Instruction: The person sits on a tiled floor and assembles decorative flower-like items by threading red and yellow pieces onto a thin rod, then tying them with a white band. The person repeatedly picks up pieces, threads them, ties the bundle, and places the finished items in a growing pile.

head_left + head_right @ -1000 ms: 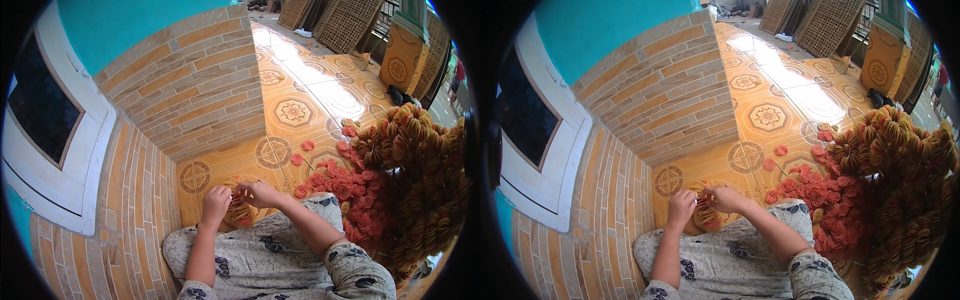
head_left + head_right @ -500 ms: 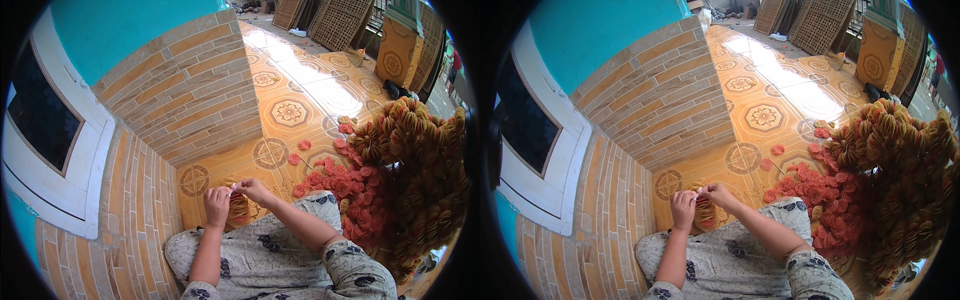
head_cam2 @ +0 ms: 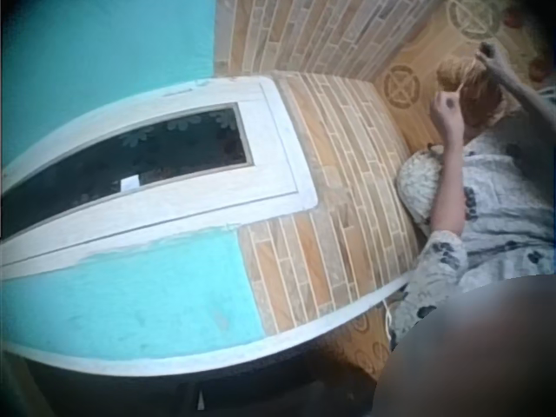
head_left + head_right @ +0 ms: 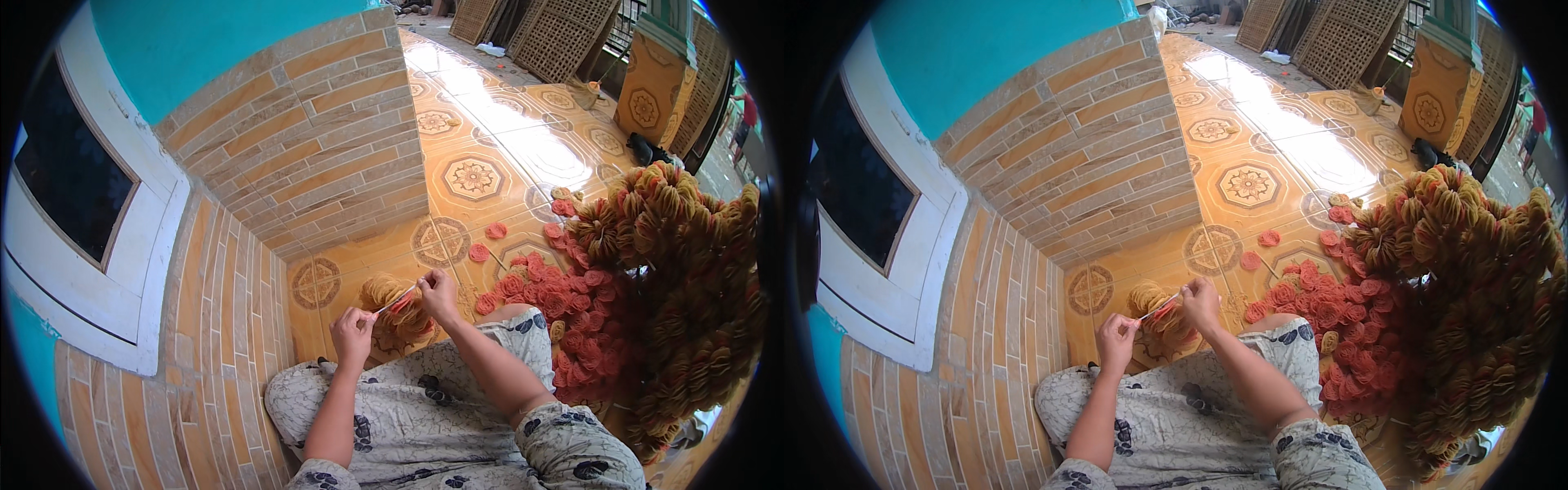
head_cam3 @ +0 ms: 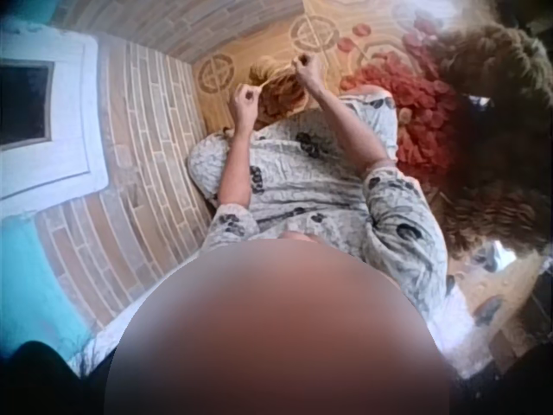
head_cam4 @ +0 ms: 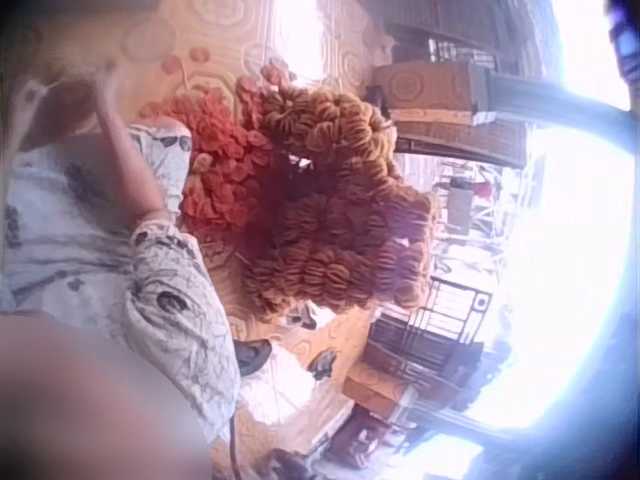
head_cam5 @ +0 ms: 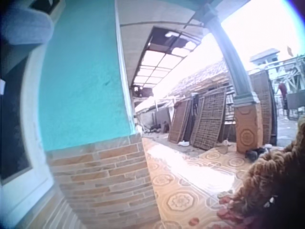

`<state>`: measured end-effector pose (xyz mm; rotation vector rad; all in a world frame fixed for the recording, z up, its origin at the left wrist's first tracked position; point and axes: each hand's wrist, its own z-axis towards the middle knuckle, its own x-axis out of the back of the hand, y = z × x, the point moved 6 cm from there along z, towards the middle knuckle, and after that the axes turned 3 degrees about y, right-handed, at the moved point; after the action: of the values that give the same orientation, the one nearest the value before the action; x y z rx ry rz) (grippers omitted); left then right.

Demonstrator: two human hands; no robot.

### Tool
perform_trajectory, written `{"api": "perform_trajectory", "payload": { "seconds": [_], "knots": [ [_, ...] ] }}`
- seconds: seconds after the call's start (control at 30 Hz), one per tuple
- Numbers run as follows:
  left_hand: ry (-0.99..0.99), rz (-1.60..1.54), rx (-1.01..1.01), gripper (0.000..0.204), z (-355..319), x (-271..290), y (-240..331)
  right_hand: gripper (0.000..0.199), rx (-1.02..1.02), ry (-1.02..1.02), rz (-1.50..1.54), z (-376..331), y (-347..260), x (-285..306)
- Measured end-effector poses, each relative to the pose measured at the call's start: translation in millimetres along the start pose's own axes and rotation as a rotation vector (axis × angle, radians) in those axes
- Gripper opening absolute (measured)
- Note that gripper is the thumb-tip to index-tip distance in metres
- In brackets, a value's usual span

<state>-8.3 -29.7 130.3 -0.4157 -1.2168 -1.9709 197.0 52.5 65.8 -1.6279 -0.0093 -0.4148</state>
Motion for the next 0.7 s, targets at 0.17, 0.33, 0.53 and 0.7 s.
{"api": "perform_trajectory", "payload": {
  "seconds": [0.17, 0.33, 0.53, 0.7],
  "knots": [
    [-0.041, -0.166, 0.234, 0.026, -10.2, -20.0, -47.6, 0.022, -0.059, -0.04, -0.127, 18.4, 26.3, -4.7],
    [-0.219, -0.915, 0.932, 0.037, -34.3, -52.5, -83.4, 0.03, -0.196, -0.518, 0.277, 1.0, 8.2, -33.7],
    [-0.107, -1.414, 1.002, 0.08, -27.3, -26.3, -39.9, 0.073, 0.33, -0.701, 0.139, -42.4, -71.9, -12.8],
    [-0.429, -1.831, 0.596, 0.063, -25.0, 9.7, 38.6, 0.094, 0.166, -0.78, 0.585, -79.5, -89.4, 42.1]
  ]
}}
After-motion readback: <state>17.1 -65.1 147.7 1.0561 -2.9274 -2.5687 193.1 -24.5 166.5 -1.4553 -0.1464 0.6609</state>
